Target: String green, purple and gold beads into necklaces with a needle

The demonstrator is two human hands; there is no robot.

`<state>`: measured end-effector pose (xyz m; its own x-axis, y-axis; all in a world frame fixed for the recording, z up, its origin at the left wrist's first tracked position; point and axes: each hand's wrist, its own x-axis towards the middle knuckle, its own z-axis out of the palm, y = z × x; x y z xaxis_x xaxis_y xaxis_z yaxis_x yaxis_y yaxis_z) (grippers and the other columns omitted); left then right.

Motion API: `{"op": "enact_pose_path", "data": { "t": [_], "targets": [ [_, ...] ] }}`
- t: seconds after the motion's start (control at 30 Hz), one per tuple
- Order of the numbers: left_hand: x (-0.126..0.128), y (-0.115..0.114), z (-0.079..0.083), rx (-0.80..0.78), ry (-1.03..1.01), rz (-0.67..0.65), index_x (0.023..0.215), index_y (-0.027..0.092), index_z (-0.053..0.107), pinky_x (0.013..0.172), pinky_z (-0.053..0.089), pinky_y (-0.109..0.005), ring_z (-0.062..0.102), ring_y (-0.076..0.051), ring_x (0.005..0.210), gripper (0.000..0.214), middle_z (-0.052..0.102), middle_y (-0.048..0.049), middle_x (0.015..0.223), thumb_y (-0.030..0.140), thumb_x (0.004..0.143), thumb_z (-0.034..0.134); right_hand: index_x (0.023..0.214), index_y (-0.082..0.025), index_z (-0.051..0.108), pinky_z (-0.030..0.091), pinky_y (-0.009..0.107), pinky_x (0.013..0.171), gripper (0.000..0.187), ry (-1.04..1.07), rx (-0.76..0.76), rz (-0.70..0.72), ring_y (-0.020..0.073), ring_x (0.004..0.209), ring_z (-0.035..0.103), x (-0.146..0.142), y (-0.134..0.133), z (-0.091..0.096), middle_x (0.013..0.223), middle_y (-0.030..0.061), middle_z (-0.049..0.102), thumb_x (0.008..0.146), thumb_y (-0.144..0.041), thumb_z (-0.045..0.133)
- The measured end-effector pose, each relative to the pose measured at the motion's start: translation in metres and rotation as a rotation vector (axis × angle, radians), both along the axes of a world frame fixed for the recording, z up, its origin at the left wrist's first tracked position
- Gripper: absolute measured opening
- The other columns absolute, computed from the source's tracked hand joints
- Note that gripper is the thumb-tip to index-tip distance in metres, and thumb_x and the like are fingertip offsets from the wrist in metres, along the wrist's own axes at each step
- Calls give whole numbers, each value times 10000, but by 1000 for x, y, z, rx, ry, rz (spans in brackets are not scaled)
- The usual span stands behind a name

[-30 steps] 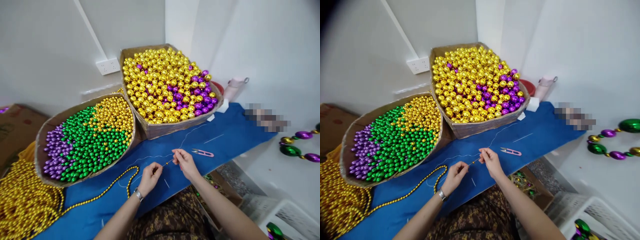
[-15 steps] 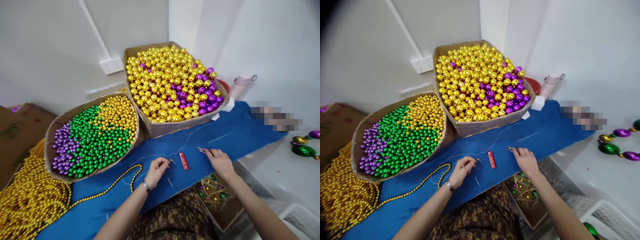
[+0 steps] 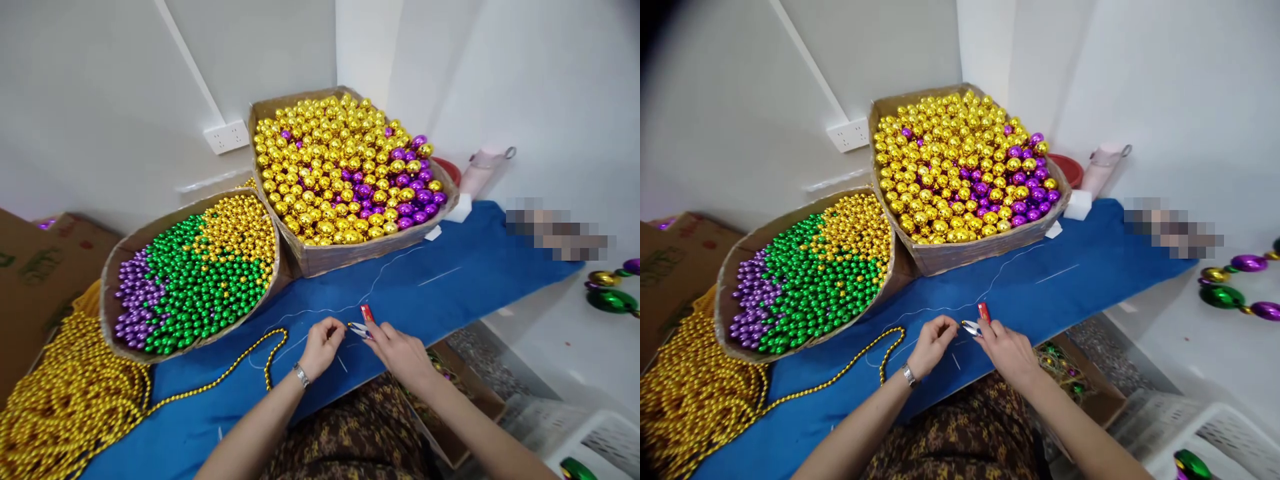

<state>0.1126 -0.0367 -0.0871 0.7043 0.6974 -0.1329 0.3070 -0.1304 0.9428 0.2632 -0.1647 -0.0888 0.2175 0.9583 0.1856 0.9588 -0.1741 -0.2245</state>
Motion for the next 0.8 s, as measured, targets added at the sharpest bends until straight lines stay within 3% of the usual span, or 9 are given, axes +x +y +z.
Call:
{"op": "enact_pose_path", "data": {
  "t": [0.23,0.37,0.5,0.7,0.8],
  "targets": [
    [5,-4,0,13,21,-40,754,147,608,532,354,-209,450,-106,563,259,573,1,644,372,820,499,1119,-221,607,350,220,480,306,-102,-7,23,139,583,619,-1,4,-8,765,54,650,951,-349,385],
    [14,-10,0,39,43,-94,746,154,611,517,334,-210,419,-100,525,257,548,15,603,371,820,496,1108,-230,613,324,224,459,309,-147,-9,-11,126,544,605,3,-7,-8,730,39,644,957,-351,372],
    [30,-28,3,69,49,-211,770,159,628,522,332,-212,424,-101,523,222,561,16,611,320,824,484,1098,-218,620,297,242,442,345,-203,-27,-80,129,507,592,12,-41,-4,711,34,641,965,-362,335],
    [69,-70,-1,141,6,-436,733,171,641,572,355,-223,496,-124,598,179,613,-8,681,209,795,477,1091,-197,628,330,244,461,381,-274,-51,-244,143,521,598,15,-117,-7,684,46,632,972,-340,296],
    [86,-85,-7,83,-3,-499,687,170,629,598,350,-239,487,-128,610,151,603,-9,667,189,766,502,1065,-210,637,322,238,430,411,-134,-31,-379,149,495,586,14,-146,-13,644,45,614,964,-384,279]
  ]
}}
